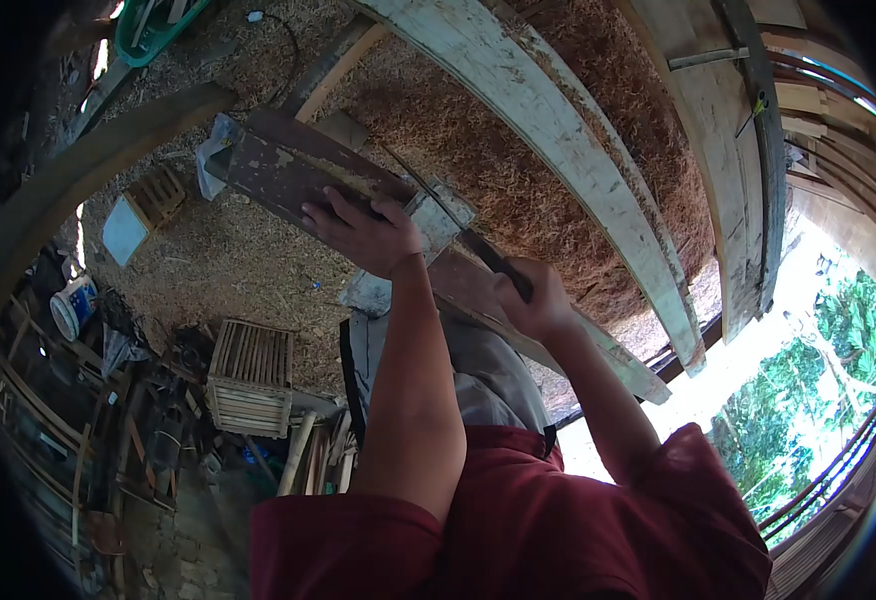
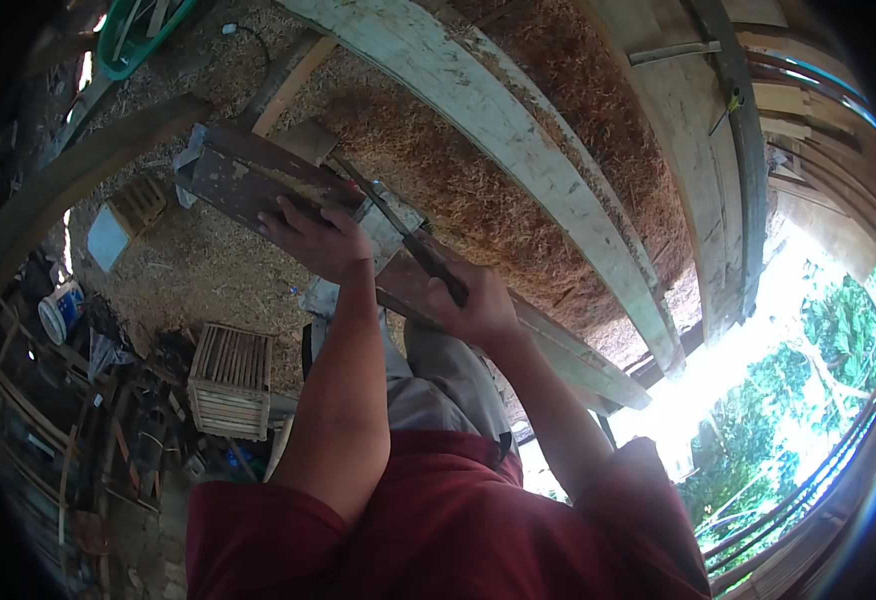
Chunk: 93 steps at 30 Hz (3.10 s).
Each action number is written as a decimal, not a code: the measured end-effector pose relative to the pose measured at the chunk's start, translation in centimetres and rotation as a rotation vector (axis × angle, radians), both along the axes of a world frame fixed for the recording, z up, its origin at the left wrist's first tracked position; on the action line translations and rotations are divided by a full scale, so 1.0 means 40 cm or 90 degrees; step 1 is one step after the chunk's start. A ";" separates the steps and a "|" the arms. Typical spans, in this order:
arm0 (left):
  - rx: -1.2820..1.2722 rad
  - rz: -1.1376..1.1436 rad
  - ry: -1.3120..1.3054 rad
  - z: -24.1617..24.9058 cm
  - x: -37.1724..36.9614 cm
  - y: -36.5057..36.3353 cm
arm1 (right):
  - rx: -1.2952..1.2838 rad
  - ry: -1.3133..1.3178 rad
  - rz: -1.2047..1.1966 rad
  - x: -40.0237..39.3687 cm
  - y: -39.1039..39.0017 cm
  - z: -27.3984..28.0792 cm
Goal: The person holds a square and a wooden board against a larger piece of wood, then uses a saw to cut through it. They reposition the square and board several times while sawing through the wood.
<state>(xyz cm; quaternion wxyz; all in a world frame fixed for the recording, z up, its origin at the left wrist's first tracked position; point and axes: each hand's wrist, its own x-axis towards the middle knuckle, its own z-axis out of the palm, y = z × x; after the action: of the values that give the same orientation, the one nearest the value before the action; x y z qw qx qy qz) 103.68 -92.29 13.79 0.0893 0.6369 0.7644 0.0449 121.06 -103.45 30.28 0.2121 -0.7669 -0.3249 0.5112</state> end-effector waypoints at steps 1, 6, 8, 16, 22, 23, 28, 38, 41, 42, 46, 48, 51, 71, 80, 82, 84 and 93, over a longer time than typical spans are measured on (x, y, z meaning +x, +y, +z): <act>0.004 0.003 -0.002 -0.001 0.004 0.005 | 0.000 0.006 -0.013 -0.003 0.001 -0.013; -0.009 0.005 0.017 -0.005 0.000 -0.001 | -0.053 0.040 0.036 0.060 -0.080 0.147; -0.008 0.017 0.002 -0.005 0.006 0.004 | -0.063 0.023 0.029 0.044 -0.047 0.124; -0.033 0.024 -0.001 0.001 0.000 -0.007 | -0.052 0.047 0.025 0.062 -0.097 0.127; -0.011 0.026 -0.002 -0.002 0.004 -0.002 | -0.033 0.017 0.018 0.012 -0.015 -0.005; -0.010 0.028 -0.008 -0.002 0.006 0.001 | -0.020 0.016 0.011 0.009 -0.023 -0.025; 0.000 0.022 -0.003 0.001 0.003 0.003 | -0.051 0.073 0.022 0.053 -0.076 0.094; -0.007 0.023 0.006 0.004 0.004 -0.001 | -0.042 0.059 0.031 0.055 -0.098 0.099; -0.014 0.027 0.009 0.004 0.009 0.001 | -0.020 0.017 0.026 0.015 -0.056 0.011; -0.016 0.031 0.013 0.005 0.008 0.001 | -0.006 0.016 0.004 0.000 -0.030 -0.022; -0.027 0.032 0.013 0.009 0.005 -0.001 | 0.009 0.033 0.014 0.035 -0.103 0.079; -0.022 0.028 0.020 0.006 0.007 0.002 | -0.037 0.065 0.017 0.068 -0.133 0.131; -0.018 0.027 0.016 -0.001 0.004 0.001 | -0.018 0.036 0.021 0.040 -0.072 0.061; -0.042 0.037 0.001 0.003 0.003 -0.004 | -0.042 0.057 0.014 0.061 -0.053 0.109; -0.042 0.033 0.005 0.008 0.003 -0.004 | -0.103 0.079 0.013 0.058 -0.040 0.172; -0.021 0.031 -0.001 -0.001 0.008 0.011 | -0.036 0.006 0.000 0.023 0.020 0.107; -0.022 0.038 -0.002 0.006 0.006 0.002 | -0.043 -0.030 -0.001 -0.002 0.058 0.070; 0.014 0.026 -0.005 0.002 0.003 -0.001 | -0.057 -0.007 0.018 0.002 0.066 0.091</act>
<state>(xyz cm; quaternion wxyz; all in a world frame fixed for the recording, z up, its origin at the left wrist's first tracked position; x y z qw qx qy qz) 103.80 -92.31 13.89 0.0846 0.6218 0.7765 0.0575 121.13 -100.79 33.92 0.1687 -0.7736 -0.3137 0.5241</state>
